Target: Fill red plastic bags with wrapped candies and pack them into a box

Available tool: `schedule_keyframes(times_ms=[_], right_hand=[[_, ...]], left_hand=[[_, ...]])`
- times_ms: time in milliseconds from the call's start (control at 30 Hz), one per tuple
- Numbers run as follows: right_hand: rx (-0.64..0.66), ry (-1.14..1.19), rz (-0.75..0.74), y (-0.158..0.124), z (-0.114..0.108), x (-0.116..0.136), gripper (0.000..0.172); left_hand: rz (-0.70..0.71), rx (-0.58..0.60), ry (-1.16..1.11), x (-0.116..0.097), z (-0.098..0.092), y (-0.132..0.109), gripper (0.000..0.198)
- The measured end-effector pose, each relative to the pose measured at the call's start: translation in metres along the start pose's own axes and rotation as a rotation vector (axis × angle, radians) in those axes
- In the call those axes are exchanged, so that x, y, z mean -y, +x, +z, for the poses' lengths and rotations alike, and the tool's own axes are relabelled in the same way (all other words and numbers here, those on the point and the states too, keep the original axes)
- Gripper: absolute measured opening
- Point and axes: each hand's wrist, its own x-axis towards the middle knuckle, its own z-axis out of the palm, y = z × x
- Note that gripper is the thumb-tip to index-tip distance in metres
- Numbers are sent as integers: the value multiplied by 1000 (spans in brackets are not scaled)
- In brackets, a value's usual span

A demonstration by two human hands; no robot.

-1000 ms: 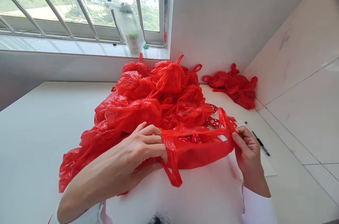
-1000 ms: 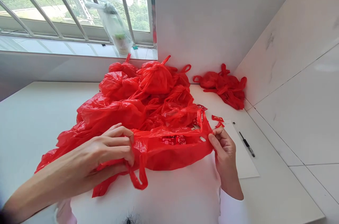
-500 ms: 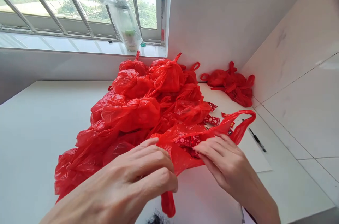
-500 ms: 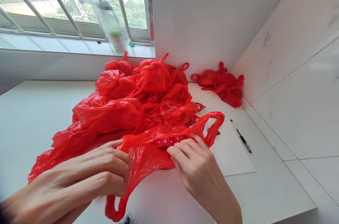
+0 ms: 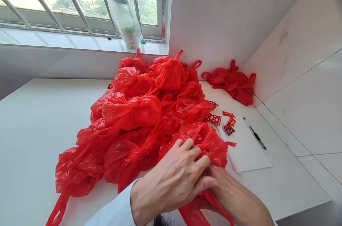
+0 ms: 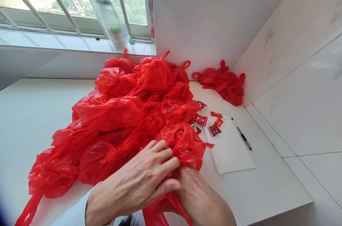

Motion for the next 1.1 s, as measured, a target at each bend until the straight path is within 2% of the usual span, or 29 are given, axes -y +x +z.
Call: schedule_keyframes(times_ms=[67, 133, 200, 300, 367, 433, 500, 567, 600, 667, 700, 767, 833, 867, 933, 967, 1033, 1100], right_hand=[[60, -4, -14, 17, -4, -18, 32], [101, -76, 46, 23, -10, -33, 24], [59, -184, 214, 19, -15, -48, 23], [-91, -331, 483, 7, -19, -69, 25], [-123, -371, 533, -1, -19, -78, 19], [-81, -352, 522, -7, -17, -80, 20], [-8, -307, 503, -12, -13, -75, 22], [60, -226, 457, -13, -8, -69, 12], [78, -183, 418, -12, -6, -67, 21], [75, -118, 322, -7, -5, -64, 59], [60, -104, 282, -4, -6, -63, 69], [6, -115, 248, 3, -11, -61, 64], [-44, -132, 240, 12, -20, -58, 52], [-68, -141, 244, 16, -24, -58, 49], [-120, -176, 258, 24, -30, -60, 47], [-145, -206, 269, 26, -31, -63, 48], [-192, -282, 295, 29, -30, -70, 46], [-201, -340, 311, 28, -27, -77, 42]], left_hand=[[-102, 53, 34, 8, 2, -5, 39], [-205, 86, 127, 16, 5, -12, 38], [-296, 90, 255, 24, 6, -18, 30], [-410, 119, 353, 30, -2, -23, 26], [-458, 139, 349, 30, -11, -25, 27], [-486, 137, 357, 30, -17, -31, 26], [-426, 74, 389, 29, -17, -39, 26], [-316, -45, 433, 27, -13, -46, 28], [-262, -124, 457, 24, -10, -46, 30], [-227, -205, 482, 15, -2, -39, 28], [-202, -220, 480, 10, 3, -33, 26], [-75, -193, 422, -1, 15, -18, 23], [11, -81, 331, -8, 30, -8, 21], [2, -11, 301, -10, 39, -8, 27], [-99, 114, 312, -12, 55, -14, 51], [-132, 142, 345, -12, 61, -21, 54], [-102, 148, 426, -11, 66, -35, 29], [-20, 146, 523, -9, 60, -46, 11]])
